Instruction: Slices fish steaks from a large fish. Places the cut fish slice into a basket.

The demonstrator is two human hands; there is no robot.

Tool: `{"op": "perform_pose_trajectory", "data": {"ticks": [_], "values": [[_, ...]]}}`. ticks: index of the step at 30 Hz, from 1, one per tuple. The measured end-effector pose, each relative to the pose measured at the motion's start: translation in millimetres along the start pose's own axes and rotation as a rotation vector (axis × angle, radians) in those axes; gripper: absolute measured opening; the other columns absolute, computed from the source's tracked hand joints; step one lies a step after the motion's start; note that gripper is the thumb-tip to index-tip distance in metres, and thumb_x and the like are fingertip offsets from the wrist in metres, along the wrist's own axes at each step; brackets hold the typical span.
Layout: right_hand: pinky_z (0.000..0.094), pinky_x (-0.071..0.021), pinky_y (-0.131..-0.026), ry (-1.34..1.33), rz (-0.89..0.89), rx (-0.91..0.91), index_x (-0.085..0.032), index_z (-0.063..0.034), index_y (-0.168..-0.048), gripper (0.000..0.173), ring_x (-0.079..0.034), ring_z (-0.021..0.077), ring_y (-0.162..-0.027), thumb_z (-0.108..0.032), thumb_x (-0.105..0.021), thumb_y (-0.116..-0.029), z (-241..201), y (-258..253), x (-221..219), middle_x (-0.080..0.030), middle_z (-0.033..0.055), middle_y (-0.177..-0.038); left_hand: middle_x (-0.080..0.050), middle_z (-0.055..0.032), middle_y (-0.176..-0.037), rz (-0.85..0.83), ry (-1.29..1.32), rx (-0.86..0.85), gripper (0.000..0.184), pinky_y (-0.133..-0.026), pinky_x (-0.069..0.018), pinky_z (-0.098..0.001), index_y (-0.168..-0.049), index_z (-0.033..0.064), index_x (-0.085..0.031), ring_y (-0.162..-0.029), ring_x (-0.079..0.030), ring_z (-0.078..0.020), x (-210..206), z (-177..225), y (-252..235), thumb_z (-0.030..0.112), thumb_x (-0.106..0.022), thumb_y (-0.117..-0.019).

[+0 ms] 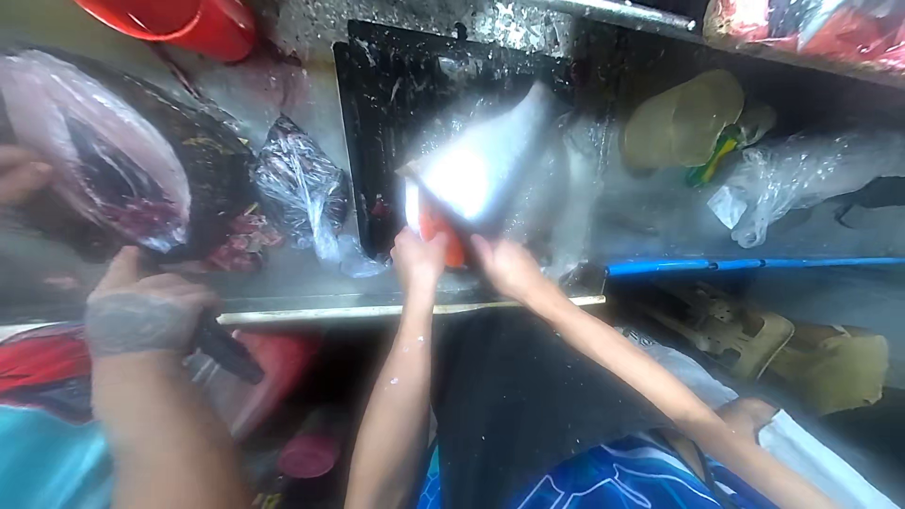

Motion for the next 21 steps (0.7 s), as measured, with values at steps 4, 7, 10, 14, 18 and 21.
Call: {"op": "perform_pose_trajectory", "data": {"ticks": [4, 7, 10, 14, 18, 21], "values": [[0.0642, -0.0563, -0.067, -0.038, -0.105, -0.111, -0.068, -0.0043, -0.089, 0.093, -0.071, 0.0408, -0.083, -0.077, -0.012, -0.0996, -10.4, 42.5, 31.2, -0.069, 0.0212, -0.085, -0.072, -0.0205, -0.102, -0.009, 0.001, -0.027, 0.042, -0.086, -0.0523, -0.0669, -0.108, 0.0038, -0.070, -0.100, -0.069, -0.0398, 9.1, -12.1, -6.0, 0.037, -0.079, -0.0842], [0.0599, -0.0581, -0.063, 0.017, -0.147, -0.154, -0.069, -0.0058, -0.092, 0.095, -0.071, 0.0363, -0.072, -0.080, -0.011, -0.0972, 6.9, 51.3, 40.6, -0.069, 0.0196, -0.082, -0.072, -0.0199, -0.102, -0.033, 0.017, -0.068, 0.041, -0.086, -0.0525, -0.0676, -0.108, 0.0040, -0.070, -0.099, -0.070, -0.0395, 24.9, -27.1, -18.1, 0.035, -0.079, -0.0839], [0.0556, -0.0577, -0.059, 0.039, -0.071, -0.082, -0.067, -0.0091, -0.081, 0.089, -0.069, 0.0312, -0.064, -0.078, -0.013, -0.0988, 18.7, 53.1, 36.7, -0.066, 0.0143, -0.072, -0.072, -0.0208, -0.100, -0.063, -0.011, -0.090, 0.041, -0.085, -0.0520, -0.0682, -0.107, 0.0031, -0.070, -0.098, -0.069, -0.0402, 36.6, -27.2, -20.1, 0.036, -0.080, -0.0845], [0.0571, -0.0560, -0.060, -0.023, 0.098, 0.104, -0.068, -0.0120, -0.082, 0.082, -0.070, 0.0312, -0.072, -0.072, -0.016, -0.1033, 12.0, 31.0, 8.4, -0.066, 0.0119, -0.073, -0.071, -0.0224, -0.101, -0.080, -0.073, -0.108, 0.040, -0.085, -0.0515, -0.0690, -0.108, 0.0018, -0.069, -0.098, -0.069, -0.0425, 35.4, -18.8, -9.6, 0.035, -0.078, -0.0870], [0.0575, -0.0547, -0.064, -0.065, 0.146, 0.156, -0.064, -0.0119, -0.074, 0.079, -0.069, 0.0304, -0.074, -0.068, -0.017, -0.1050, -4.1, -2.5, -4.4, -0.064, 0.0099, -0.070, -0.071, -0.0214, -0.101, -0.039, -0.138, -0.145, 0.038, -0.084, -0.0522, -0.0679, -0.109, 0.0038, -0.069, -0.098, -0.069, -0.0413, 23.6, -12.4, 1.0, 0.035, -0.075, -0.0875], [0.0577, -0.0551, -0.065, -0.071, 0.139, 0.136, -0.065, -0.0120, -0.073, 0.081, -0.070, 0.0306, -0.074, -0.069, -0.017, -0.1048, -12.3, -6.4, -3.1, -0.066, 0.0097, -0.070, -0.071, -0.0213, -0.100, -0.004, -0.175, -0.182, 0.036, -0.084, -0.0527, -0.0664, -0.108, 0.0027, -0.067, -0.098, -0.069, -0.0412, 21.5, -2.8, 7.2, 0.032, -0.073, -0.0883]]}}
Point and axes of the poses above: each hand's wrist, its own y-axis away from the middle knuckle, its own x-axis out of the back of the hand, z = x × y, the point moved 2 cm from there along -y, towards the middle knuckle
